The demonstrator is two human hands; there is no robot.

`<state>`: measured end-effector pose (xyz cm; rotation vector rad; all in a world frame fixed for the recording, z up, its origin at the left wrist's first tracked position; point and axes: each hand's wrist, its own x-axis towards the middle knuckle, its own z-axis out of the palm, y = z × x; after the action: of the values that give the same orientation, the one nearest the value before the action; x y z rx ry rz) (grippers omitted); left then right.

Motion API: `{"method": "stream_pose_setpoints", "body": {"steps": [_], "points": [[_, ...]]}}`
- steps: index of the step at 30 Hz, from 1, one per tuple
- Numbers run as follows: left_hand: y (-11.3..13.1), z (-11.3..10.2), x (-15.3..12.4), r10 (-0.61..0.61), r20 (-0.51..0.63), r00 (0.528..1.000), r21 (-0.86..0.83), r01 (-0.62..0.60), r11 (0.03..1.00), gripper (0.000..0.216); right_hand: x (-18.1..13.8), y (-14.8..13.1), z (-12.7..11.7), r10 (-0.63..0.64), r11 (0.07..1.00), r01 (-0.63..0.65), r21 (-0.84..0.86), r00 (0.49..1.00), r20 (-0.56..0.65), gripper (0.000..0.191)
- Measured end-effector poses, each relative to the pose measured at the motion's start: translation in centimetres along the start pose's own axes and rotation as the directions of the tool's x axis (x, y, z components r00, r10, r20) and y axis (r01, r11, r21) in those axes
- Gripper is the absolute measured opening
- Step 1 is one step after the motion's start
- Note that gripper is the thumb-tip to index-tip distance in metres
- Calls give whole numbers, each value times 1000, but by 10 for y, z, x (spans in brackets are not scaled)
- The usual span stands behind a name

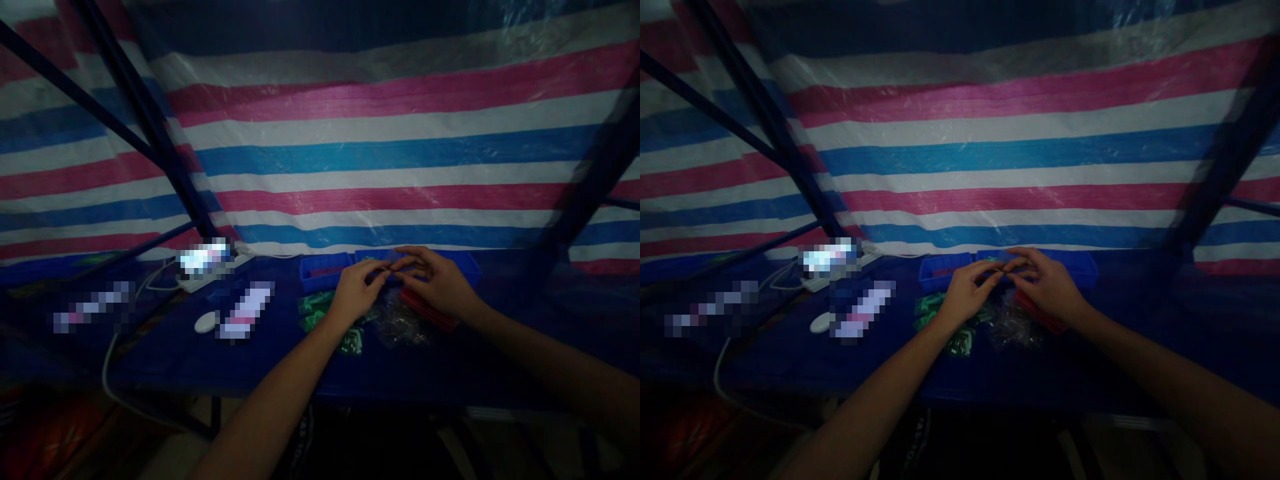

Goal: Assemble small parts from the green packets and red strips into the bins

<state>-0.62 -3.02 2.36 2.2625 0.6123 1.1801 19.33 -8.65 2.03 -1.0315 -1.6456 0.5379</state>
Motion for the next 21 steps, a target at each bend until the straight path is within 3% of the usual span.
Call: {"method": "stream_pose_setpoints", "body": {"steps": [4, 7, 12, 18, 21], "points": [[-4, -1, 0, -78, -30, 997, -41, 77, 996, 22, 1, -4, -2, -47, 993, 34, -113, 992, -116, 43], [-5, 0, -1, -100, 48, 994, -140, 106, 984, 24, 4, -6, -5, -112, 979, 86, -184, 984, -137, 39], [-10, 4, -2, -163, 172, 972, -213, 198, 957, 26, 5, -5, -8, -171, 951, 175, -254, 985, 37, 18], [-21, 6, 3, -246, 76, 966, -417, 255, 872, 32, 6, -1, -8, -272, 875, 321, -362, 945, 182, 18], [-24, 7, 3, -246, 38, 969, -391, 241, 888, 27, 7, -2, -7, -310, 836, 398, -377, 911, 273, 20]]}}
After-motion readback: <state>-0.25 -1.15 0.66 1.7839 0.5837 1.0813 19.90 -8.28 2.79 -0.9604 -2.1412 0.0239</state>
